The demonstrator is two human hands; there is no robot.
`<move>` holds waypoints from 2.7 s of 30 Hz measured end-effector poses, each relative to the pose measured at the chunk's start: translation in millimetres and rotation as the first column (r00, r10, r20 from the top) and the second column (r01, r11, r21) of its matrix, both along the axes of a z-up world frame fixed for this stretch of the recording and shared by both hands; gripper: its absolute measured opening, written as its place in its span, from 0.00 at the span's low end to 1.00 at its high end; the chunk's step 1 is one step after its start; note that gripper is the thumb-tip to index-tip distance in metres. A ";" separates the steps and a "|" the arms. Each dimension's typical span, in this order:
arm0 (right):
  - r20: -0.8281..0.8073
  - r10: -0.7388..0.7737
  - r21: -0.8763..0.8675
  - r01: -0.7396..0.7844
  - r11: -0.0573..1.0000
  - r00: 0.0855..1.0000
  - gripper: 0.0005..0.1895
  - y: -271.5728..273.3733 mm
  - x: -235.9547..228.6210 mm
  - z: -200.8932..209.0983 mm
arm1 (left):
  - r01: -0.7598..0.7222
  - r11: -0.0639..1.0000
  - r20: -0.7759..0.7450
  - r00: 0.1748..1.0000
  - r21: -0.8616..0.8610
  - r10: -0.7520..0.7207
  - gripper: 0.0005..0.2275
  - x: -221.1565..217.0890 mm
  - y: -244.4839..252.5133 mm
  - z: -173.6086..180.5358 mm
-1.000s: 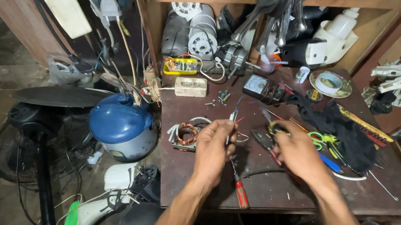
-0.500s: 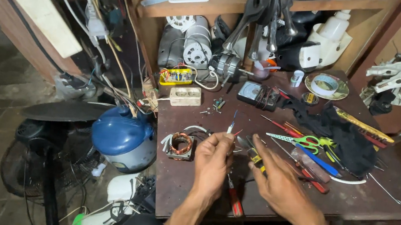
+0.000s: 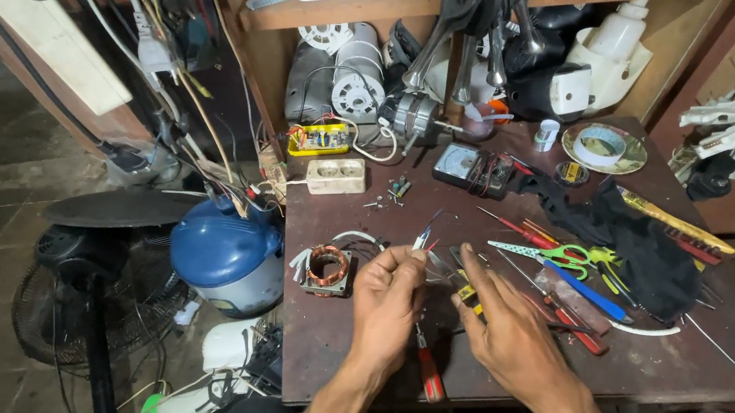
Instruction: The person sits on the floor and works on a small electrical component with copper windings. They use pliers and scissors to strip the insulation from white and blue wires, then twist the exposed ends together by hand.
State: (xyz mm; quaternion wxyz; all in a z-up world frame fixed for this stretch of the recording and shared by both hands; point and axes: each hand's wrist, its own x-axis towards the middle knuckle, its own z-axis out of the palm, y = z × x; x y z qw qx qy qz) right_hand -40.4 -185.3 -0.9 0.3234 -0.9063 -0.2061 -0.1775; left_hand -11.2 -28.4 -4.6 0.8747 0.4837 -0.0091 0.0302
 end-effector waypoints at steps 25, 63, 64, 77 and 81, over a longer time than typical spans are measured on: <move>-0.213 -0.080 0.347 0.151 0.926 0.974 0.31 13.0 4.6 -7.2 | -0.303 0.949 0.186 0.941 0.087 0.284 0.04 0.1 -27.6 -7.7; -0.204 -0.435 -0.454 0.309 0.836 0.877 0.35 -38.5 42.1 -26.6 | -0.062 0.995 0.060 0.996 -0.082 0.067 0.05 -1.5 13.1 7.6; -0.206 -0.438 -0.450 0.313 0.836 0.875 0.35 -39.2 41.3 -28.2 | -0.057 0.995 0.060 0.996 -0.078 0.062 0.05 -1.9 13.4 7.2; -0.511 -0.077 0.814 0.511 0.276 0.856 0.17 -41.2 37.5 12.0 | 0.006 0.995 0.163 0.987 -0.102 0.010 0.04 -7.0 5.3 2.2; -0.591 -0.200 0.655 0.610 0.447 0.781 0.16 -39.7 34.2 15.1 | -0.010 0.999 0.208 0.978 -0.044 0.019 0.05 -10.5 -0.8 2.9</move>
